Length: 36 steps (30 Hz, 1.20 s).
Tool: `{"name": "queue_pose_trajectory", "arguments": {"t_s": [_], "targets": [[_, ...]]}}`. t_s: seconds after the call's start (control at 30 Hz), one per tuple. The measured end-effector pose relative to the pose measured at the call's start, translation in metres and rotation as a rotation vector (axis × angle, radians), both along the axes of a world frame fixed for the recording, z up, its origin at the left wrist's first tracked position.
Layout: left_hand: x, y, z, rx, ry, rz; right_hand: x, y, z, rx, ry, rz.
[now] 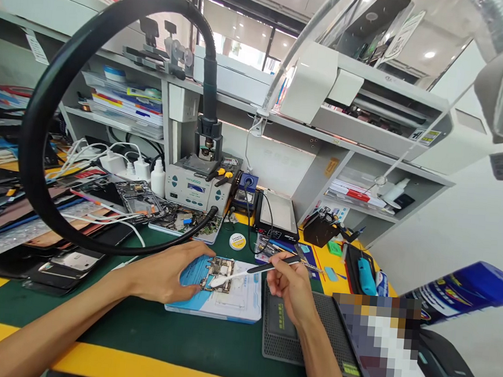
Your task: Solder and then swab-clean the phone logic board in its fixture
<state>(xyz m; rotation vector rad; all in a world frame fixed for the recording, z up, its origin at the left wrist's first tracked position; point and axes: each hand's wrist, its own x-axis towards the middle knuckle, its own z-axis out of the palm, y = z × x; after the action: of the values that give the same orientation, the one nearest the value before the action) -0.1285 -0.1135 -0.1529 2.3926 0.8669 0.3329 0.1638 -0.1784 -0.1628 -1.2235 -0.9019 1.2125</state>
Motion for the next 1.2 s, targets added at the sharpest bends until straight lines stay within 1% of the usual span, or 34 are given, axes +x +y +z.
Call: {"name": "queue_pose_trajectory", "arguments": {"t_s": [0.07, 0.23, 0.33, 0.6, 0.9, 1.07, 1.2], "targets": [[0.0002, 0.0004, -0.0015, -0.001, -0.006, 0.002, -0.0011, -0.0010, 0.0004, -0.003, -0.009, 0.022], [0.0000, 0.0020, -0.0072, 0.008, -0.025, 0.005, 0.0008, -0.0018, 0.0011, 0.002, -0.005, -0.010], [0.0001, 0.0027, -0.0091, 0.003, -0.020, 0.009, 0.0009, -0.0021, 0.0010, -0.008, -0.019, 0.010], [0.0009, 0.0012, -0.0044, 0.007, -0.007, 0.010, -0.0005, -0.0019, 0.0010, -0.012, 0.002, 0.016], [0.0008, 0.0023, -0.0075, 0.009, -0.020, 0.002, -0.0054, -0.0036, 0.0040, -0.006, -0.027, 0.048], [0.0003, 0.0026, -0.0076, 0.001, -0.003, 0.015, -0.0041, -0.0032, 0.0026, -0.005, -0.011, 0.011], [0.0005, 0.0030, -0.0068, 0.009, 0.006, 0.008, -0.0068, -0.0031, 0.0032, -0.023, -0.044, 0.069]]}}
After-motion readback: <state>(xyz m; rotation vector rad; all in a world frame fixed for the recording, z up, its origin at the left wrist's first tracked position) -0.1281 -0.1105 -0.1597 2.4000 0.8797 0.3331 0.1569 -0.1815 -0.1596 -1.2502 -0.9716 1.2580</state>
